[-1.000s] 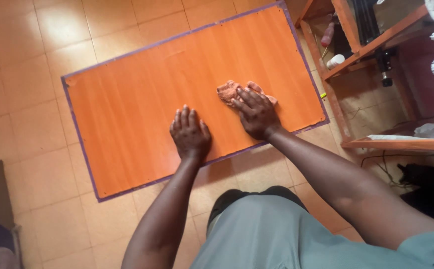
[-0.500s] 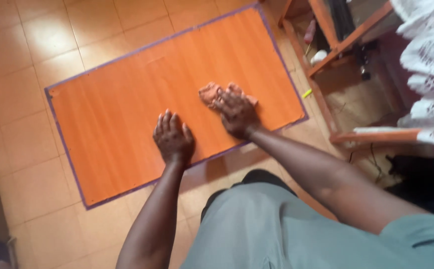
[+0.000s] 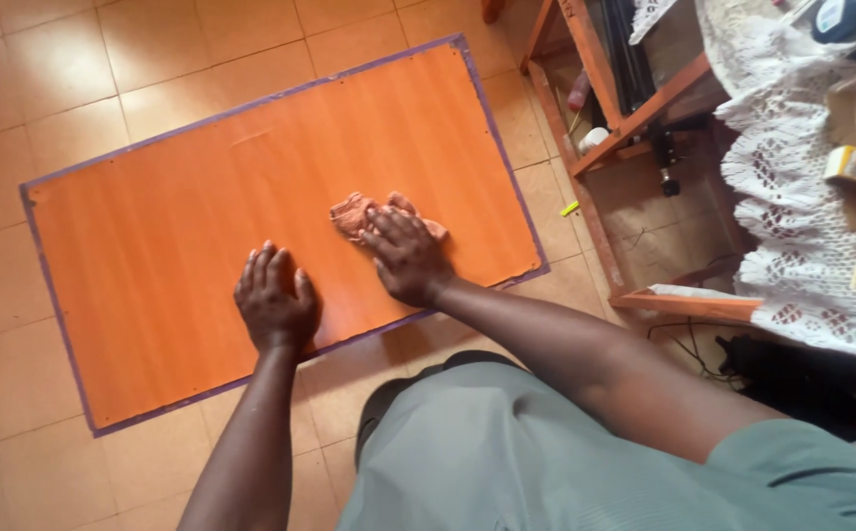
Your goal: Wiping a wooden table surface with a cloth.
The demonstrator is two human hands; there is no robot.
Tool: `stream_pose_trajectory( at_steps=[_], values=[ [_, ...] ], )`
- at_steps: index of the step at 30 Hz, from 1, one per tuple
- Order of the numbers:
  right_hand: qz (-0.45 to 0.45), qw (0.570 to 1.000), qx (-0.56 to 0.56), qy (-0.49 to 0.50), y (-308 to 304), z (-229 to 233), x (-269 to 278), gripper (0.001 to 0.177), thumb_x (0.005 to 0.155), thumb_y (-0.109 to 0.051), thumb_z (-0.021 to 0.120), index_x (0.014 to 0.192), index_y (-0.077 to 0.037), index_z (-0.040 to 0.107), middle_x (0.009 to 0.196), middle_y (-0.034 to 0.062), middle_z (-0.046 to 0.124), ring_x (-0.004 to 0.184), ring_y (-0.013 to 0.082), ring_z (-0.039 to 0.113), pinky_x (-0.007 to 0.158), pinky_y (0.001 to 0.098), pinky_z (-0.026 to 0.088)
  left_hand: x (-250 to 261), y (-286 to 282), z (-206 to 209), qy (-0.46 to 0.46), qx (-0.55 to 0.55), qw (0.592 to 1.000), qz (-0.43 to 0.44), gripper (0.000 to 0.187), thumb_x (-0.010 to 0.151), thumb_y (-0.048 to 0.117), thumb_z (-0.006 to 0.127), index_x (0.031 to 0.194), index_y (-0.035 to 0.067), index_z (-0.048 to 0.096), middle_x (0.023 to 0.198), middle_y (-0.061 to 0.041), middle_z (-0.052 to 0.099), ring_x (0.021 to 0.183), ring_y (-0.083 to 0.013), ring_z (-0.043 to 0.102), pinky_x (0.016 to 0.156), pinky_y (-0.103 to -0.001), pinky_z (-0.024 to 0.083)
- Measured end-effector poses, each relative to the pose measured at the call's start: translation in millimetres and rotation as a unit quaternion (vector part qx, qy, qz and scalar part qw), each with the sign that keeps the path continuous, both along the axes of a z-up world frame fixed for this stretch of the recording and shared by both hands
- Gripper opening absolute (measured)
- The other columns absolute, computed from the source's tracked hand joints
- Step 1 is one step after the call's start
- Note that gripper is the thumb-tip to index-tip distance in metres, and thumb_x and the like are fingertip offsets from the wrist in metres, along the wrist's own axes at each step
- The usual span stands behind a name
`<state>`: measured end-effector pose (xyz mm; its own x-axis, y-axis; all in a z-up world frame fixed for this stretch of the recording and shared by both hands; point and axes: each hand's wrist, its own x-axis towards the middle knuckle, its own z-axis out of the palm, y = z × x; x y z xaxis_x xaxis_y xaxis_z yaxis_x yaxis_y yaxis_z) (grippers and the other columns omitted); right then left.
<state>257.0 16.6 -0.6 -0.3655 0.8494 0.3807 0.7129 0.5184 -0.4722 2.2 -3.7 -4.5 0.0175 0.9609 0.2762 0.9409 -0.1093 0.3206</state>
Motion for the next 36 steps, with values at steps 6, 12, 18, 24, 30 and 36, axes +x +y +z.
stream_pose_trajectory(
  at_steps=[6, 12, 18, 24, 30, 36],
  values=[
    [0.004, 1.000, -0.010, 0.016, 1, -1, 1, 0.045, 0.091, -0.015, 0.062, 0.136, -0.007, 0.062, 0.155, 0.0185, 0.050, 0.147, 0.0365, 0.043, 0.125, 0.0512, 0.030, -1, 1, -2, 0.006, 0.004, 1.000, -0.006, 0.043, 0.096, 0.030, 0.062, 0.134, 0.009, 0.065, 0.152, -0.012, 0.057, 0.145, -0.0338, 0.046, 0.119, -0.050, 0.031],
    [-0.033, 0.982, -0.045, 0.179, 20, -35, -3, 0.035, 0.096, -0.010, 0.057, 0.131, -0.007, 0.065, 0.142, 0.0164, 0.063, 0.139, 0.0354, 0.055, 0.124, 0.0497, 0.037, -8, 4, -2, 0.010, 0.007, 1.000, -0.018, 0.042, 0.096, 0.031, 0.062, 0.132, 0.009, 0.064, 0.151, -0.013, 0.057, 0.145, -0.0351, 0.045, 0.119, -0.052, 0.030],
    [-0.229, 0.952, -0.045, 0.200, 65, -10, 53, 0.025, 0.105, -0.017, 0.056, 0.126, -0.014, 0.069, 0.141, 0.0093, 0.068, 0.142, 0.0298, 0.059, 0.125, 0.0439, 0.046, -3, 5, 6, 0.022, -0.019, 0.999, -0.030, 0.043, 0.099, 0.031, 0.061, 0.135, 0.009, 0.061, 0.152, -0.014, 0.055, 0.146, -0.0365, 0.044, 0.119, -0.053, 0.030],
    [-0.279, 0.956, -0.046, -0.077, 67, -35, 76, 0.050, 0.099, -0.032, 0.051, 0.144, -0.011, 0.059, 0.161, 0.0154, 0.041, 0.151, 0.0381, 0.030, 0.122, 0.0620, 0.014, 49, 32, 36, -0.070, -0.030, 0.969, -0.235, 0.068, 0.097, 0.042, 0.062, 0.150, 0.001, 0.048, 0.163, -0.020, 0.038, 0.151, -0.0423, 0.032, 0.122, -0.053, 0.026],
    [-0.283, 0.953, -0.073, -0.079, 60, -21, 72, 0.047, 0.100, -0.030, 0.050, 0.142, -0.012, 0.061, 0.160, 0.0143, 0.045, 0.151, 0.0370, 0.033, 0.123, 0.0601, 0.018, 98, 57, 35, 0.029, -0.077, 0.942, -0.326, 0.056, 0.095, 0.036, 0.060, 0.149, 0.024, 0.053, 0.163, -0.015, 0.036, 0.151, -0.0410, 0.026, 0.121, -0.052, 0.020],
    [-0.287, 0.952, -0.072, -0.080, 58, -15, 72, 0.048, 0.099, -0.030, 0.053, 0.142, -0.011, 0.061, 0.159, 0.0132, 0.047, 0.150, 0.0356, 0.035, 0.123, 0.0596, 0.021, 74, 122, -1, 0.049, -0.073, 0.968, -0.236, 0.052, 0.098, 0.030, 0.060, 0.149, 0.020, 0.056, 0.162, -0.017, 0.041, 0.150, -0.0426, 0.032, 0.124, -0.052, 0.027]
  ],
)
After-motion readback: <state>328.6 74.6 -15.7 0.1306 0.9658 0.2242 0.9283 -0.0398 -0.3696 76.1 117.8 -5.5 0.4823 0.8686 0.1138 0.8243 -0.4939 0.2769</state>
